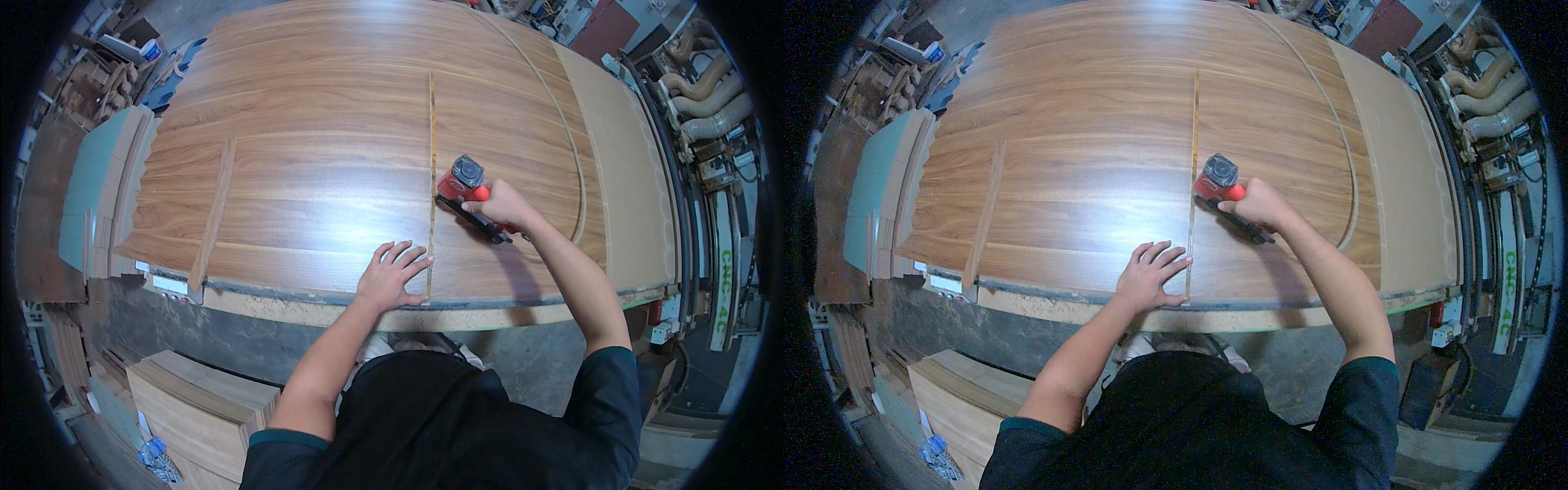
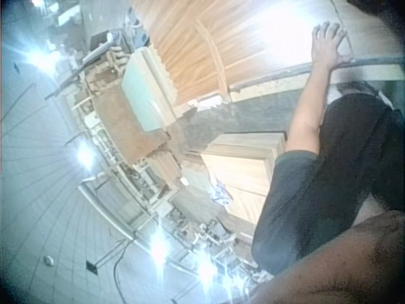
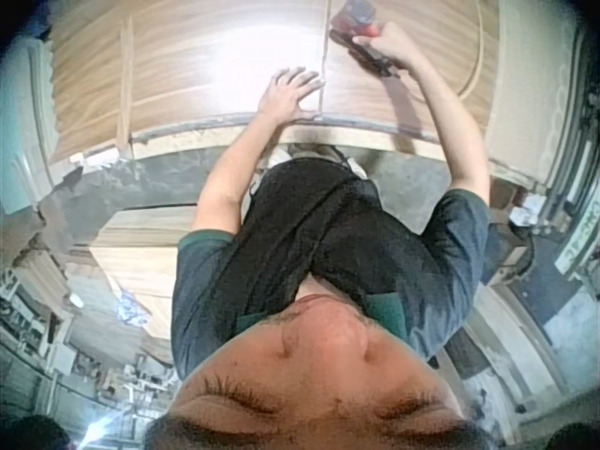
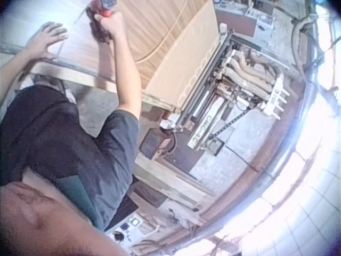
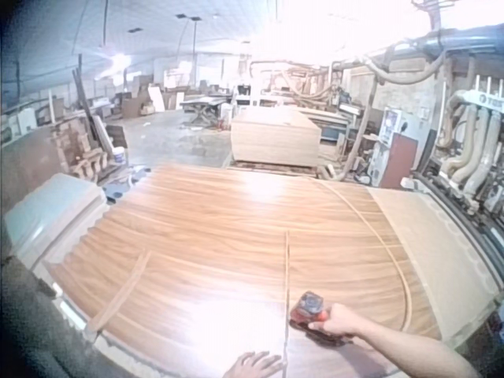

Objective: The person positions thin wood strips onto a large wooden panel, measures the placement with a tape measure, and fastens the strips using a pneumatic nail gun.

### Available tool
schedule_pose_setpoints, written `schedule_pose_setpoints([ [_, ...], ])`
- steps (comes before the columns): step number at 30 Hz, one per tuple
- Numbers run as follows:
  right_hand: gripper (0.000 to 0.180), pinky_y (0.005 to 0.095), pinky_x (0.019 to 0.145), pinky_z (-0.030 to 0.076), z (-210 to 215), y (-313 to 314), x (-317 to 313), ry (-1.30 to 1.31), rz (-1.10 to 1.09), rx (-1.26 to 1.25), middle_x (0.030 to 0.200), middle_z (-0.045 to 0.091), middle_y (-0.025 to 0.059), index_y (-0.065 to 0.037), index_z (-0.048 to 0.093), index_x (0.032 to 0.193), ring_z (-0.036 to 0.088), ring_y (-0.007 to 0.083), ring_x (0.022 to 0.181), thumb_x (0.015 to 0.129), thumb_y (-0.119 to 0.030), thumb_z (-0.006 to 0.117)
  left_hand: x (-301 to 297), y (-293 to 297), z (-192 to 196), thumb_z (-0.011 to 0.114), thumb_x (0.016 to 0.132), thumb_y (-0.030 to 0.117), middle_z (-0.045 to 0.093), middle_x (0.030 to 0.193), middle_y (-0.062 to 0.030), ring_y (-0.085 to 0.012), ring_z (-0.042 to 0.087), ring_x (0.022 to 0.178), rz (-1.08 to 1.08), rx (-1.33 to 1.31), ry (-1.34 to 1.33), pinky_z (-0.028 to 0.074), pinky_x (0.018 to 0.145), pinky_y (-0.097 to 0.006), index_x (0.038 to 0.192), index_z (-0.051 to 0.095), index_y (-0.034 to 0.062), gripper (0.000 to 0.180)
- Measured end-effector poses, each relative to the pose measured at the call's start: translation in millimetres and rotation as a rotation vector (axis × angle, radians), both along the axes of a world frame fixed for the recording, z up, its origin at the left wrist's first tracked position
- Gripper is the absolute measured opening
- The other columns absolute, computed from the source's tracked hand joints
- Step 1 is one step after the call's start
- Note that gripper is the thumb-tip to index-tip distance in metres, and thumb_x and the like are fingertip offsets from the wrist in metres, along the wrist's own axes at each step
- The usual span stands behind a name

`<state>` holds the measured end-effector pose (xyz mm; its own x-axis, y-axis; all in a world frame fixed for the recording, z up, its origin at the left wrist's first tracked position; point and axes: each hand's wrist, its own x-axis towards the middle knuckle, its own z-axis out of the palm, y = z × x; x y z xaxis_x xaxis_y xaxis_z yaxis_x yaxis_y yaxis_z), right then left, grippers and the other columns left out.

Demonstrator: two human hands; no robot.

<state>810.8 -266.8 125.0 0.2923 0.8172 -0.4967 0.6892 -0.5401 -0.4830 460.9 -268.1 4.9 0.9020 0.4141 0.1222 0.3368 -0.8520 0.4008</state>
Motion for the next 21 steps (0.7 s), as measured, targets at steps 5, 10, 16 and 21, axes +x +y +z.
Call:
schedule_pose_setpoints([
  [5, 0.054, 0.0488, 0.086, 0.064, -7, 7, 3, -0.014, -0.003, -0.045, 0.098, 0.085, 0.0233, -0.003, 0.085, 0.119, 0.083, 0.0379, 0.09, 0.091, -0.047, 0.093, -1, 0, -1, 0.083, 0.088, 0.072, 0.059, 0.171, 0.0, -0.0281, 0.046, 0.163, -0.002, 0.001, 0.017, 0.03, 0.139, -0.056, 0.167, 0.062, 0.0307, 0.092],
  [10, 0.057, 0.0482, 0.091, 0.064, -2, 9, 1, -0.029, 0.005, -0.028, 0.105, 0.086, 0.0244, -0.001, 0.084, 0.12, 0.083, 0.0392, 0.097, 0.09, -0.048, 0.094, -2, 0, -3, 0.083, 0.088, 0.071, 0.058, 0.173, 0.0004, -0.028, 0.046, 0.163, 0.001, -0.006, 0.023, 0.029, 0.139, -0.056, 0.167, 0.062, 0.0306, 0.092],
  [16, 0.058, 0.048, 0.09, 0.064, -5, 9, 4, -0.01, -0.007, -0.012, 0.104, 0.086, 0.0243, -0.001, 0.084, 0.121, 0.084, 0.0381, 0.096, 0.09, -0.049, 0.094, 0, 1, 0, 0.082, 0.089, 0.071, 0.058, 0.173, 0.0005, -0.0279, 0.046, 0.163, -0.005, -0.013, 0.025, 0.029, 0.139, -0.056, 0.168, 0.062, 0.0307, 0.091],
  [21, 0.056, 0.0477, 0.089, 0.064, 3, 10, 1, -0.03, 0.006, -0.024, 0.102, 0.086, 0.0239, -0.002, 0.084, 0.121, 0.084, 0.0371, 0.095, 0.091, -0.048, 0.093, -1, 1, -1, 0.082, 0.089, 0.072, 0.058, 0.173, 0.001, -0.0277, 0.045, 0.164, -0.003, -0.012, 0.028, 0.028, 0.139, -0.056, 0.168, 0.061, 0.031, 0.091],
])
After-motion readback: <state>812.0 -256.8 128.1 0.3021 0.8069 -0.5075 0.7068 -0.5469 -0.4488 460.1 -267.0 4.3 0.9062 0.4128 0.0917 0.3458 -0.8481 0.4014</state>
